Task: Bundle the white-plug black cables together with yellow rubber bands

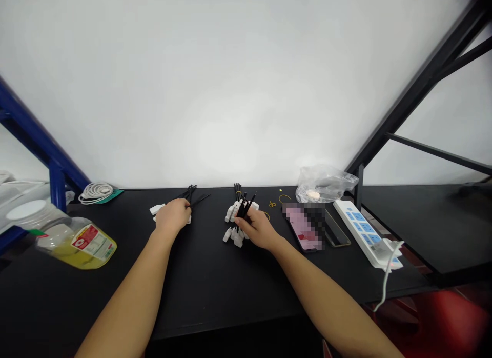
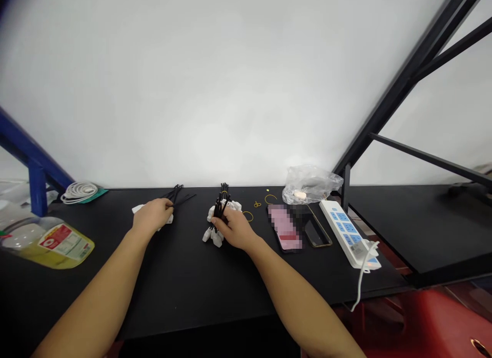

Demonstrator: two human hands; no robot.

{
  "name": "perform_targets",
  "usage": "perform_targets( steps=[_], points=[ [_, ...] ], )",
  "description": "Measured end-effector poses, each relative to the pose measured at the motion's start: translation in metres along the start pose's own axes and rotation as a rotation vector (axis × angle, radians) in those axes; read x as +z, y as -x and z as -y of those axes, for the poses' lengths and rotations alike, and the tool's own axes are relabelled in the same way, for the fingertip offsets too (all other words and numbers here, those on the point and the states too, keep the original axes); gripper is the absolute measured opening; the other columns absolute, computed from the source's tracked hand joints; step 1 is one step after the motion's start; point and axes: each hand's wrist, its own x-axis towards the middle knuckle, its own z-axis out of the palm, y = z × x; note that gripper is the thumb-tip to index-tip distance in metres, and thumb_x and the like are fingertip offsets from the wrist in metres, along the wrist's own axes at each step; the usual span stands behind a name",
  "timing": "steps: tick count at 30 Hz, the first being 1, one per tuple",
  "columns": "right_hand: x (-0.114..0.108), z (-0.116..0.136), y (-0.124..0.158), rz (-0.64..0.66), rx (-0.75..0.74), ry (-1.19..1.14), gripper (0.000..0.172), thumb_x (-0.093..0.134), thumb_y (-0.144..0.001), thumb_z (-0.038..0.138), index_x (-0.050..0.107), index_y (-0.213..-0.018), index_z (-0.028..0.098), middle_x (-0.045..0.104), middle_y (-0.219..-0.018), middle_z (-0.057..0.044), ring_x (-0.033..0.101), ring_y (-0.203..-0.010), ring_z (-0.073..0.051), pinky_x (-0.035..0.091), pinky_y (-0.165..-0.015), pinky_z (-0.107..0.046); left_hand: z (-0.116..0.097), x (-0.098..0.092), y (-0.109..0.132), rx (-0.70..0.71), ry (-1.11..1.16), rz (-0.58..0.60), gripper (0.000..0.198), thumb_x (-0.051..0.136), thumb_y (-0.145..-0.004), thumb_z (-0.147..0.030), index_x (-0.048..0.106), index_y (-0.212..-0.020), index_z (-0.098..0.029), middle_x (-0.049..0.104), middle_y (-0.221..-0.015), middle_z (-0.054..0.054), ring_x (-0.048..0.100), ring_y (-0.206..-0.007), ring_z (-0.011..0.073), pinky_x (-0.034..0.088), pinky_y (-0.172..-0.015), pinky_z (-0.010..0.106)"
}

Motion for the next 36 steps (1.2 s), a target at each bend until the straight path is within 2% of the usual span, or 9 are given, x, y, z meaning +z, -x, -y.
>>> perform_targets(
  steps=[6, 11, 15, 18, 20, 23, 28, 32, 36],
  points=[
    [0.001, -0.002, 0.0, -0.044, 0.003, 0.002, 0.021, 0.053, -0.097, 0.037, 0.063, -0.094, 0.019, 0.062, -0.076, -0.001, 0.054, -0.067, -0.013, 0.039, -0.063, -0.024, -0.029, -0.014, 0.023, 0.289, 0.373, -0.245, 0.026, 0.051, -0.088, -0.036, 0.07, -0.098, -0.021, 0.069, -0.094, 0.006, 0.065, -0.084, 0.0214, 0.048, -0.076, 0.031],
    [0.0, 0.002, -0.001, -0.055, -0.002, -0.081, 0.022, 0.055, -0.096, 0.039, 0.064, -0.099, 0.019, 0.066, -0.085, -0.003, 0.059, -0.075, -0.015, 0.044, -0.068, -0.026, -0.073, 0.001, 0.059, 0.575, 0.711, 0.049, 0.017, 0.06, -0.085, -0.036, 0.065, -0.082, -0.02, 0.061, -0.075, 0.0, 0.056, -0.065, 0.0137, 0.044, -0.06, 0.025],
    [-0.003, 0.011, -0.002, -0.084, 0.019, -0.101, 0.02, 0.054, -0.096, 0.036, 0.066, -0.094, 0.02, 0.07, -0.089, -0.004, 0.064, -0.083, -0.018, 0.047, -0.076, -0.029, -0.086, 0.018, 0.07, 0.495, 0.898, 0.215, 0.019, 0.067, -0.082, -0.037, 0.059, -0.088, -0.02, 0.055, -0.064, -0.004, 0.052, -0.057, 0.0116, 0.039, -0.054, 0.023],
    [-0.003, 0.013, -0.003, -0.096, 0.041, -0.075, 0.019, 0.053, -0.096, 0.034, 0.066, -0.092, 0.02, 0.07, -0.087, -0.003, 0.065, -0.08, -0.018, 0.047, -0.074, -0.029, -0.076, 0.016, 0.058, 0.485, 0.923, 0.263, 0.03, 0.072, -0.078, -0.039, 0.06, -0.098, -0.02, 0.06, -0.065, -0.004, 0.057, -0.059, 0.0136, 0.044, -0.057, 0.024],
    [-0.003, 0.012, -0.003, -0.089, 0.035, -0.063, 0.019, 0.053, -0.096, 0.033, 0.066, -0.09, 0.02, 0.068, -0.085, -0.002, 0.064, -0.079, -0.017, 0.046, -0.074, -0.028, -0.06, 0.009, 0.044, 0.474, 0.79, 0.173, 0.035, 0.07, -0.079, -0.045, 0.063, -0.103, -0.02, 0.067, -0.075, 0.001, 0.062, -0.067, 0.0169, 0.049, -0.064, 0.028],
    [-0.001, 0.008, -0.004, -0.088, 0.041, -0.049, 0.018, 0.053, -0.096, 0.032, 0.065, -0.088, 0.02, 0.065, -0.079, -0.001, 0.061, -0.074, -0.016, 0.045, -0.071, -0.027, -0.03, 0.003, 0.02, 0.328, 0.383, -0.108, 0.035, 0.057, -0.088, -0.045, 0.066, -0.111, -0.02, 0.068, -0.114, 0.011, 0.067, -0.089, 0.025, 0.051, -0.081, 0.038],
    [0.001, 0.003, -0.004, -0.069, 0.057, -0.04, 0.021, 0.052, -0.096, 0.035, 0.065, -0.088, 0.019, 0.063, -0.075, -0.001, 0.059, -0.071, -0.015, 0.044, -0.067, -0.026, -0.002, 0.007, 0.002, 0.036, -0.019, 0.024, 0.03, 0.05, -0.088, -0.032, 0.07, -0.107, -0.02, 0.068, -0.117, 0.016, 0.067, -0.102, 0.0359, 0.051, -0.08, 0.043],
    [0.0, 0.002, -0.003, -0.073, 0.058, -0.045, 0.022, 0.052, -0.096, 0.035, 0.065, -0.089, 0.018, 0.064, -0.075, -0.001, 0.059, -0.07, -0.015, 0.045, -0.067, -0.026, -0.008, -0.002, 0.006, 0.091, 0.076, -0.143, 0.026, 0.047, -0.089, -0.031, 0.07, -0.098, -0.024, 0.071, -0.107, 0.01, 0.068, -0.096, 0.0294, 0.05, -0.078, 0.036],
    [0.002, 0.0, -0.002, -0.092, 0.056, -0.068, 0.022, 0.054, -0.096, 0.037, 0.067, -0.096, 0.02, 0.067, -0.08, -0.002, 0.062, -0.074, -0.016, 0.047, -0.071, -0.027, -0.033, -0.006, 0.024, 0.256, 0.538, -0.2, 0.023, 0.058, -0.085, -0.041, 0.068, -0.094, -0.021, 0.069, -0.085, 0.004, 0.064, -0.073, 0.0191, 0.049, -0.067, 0.029]
  ],
)
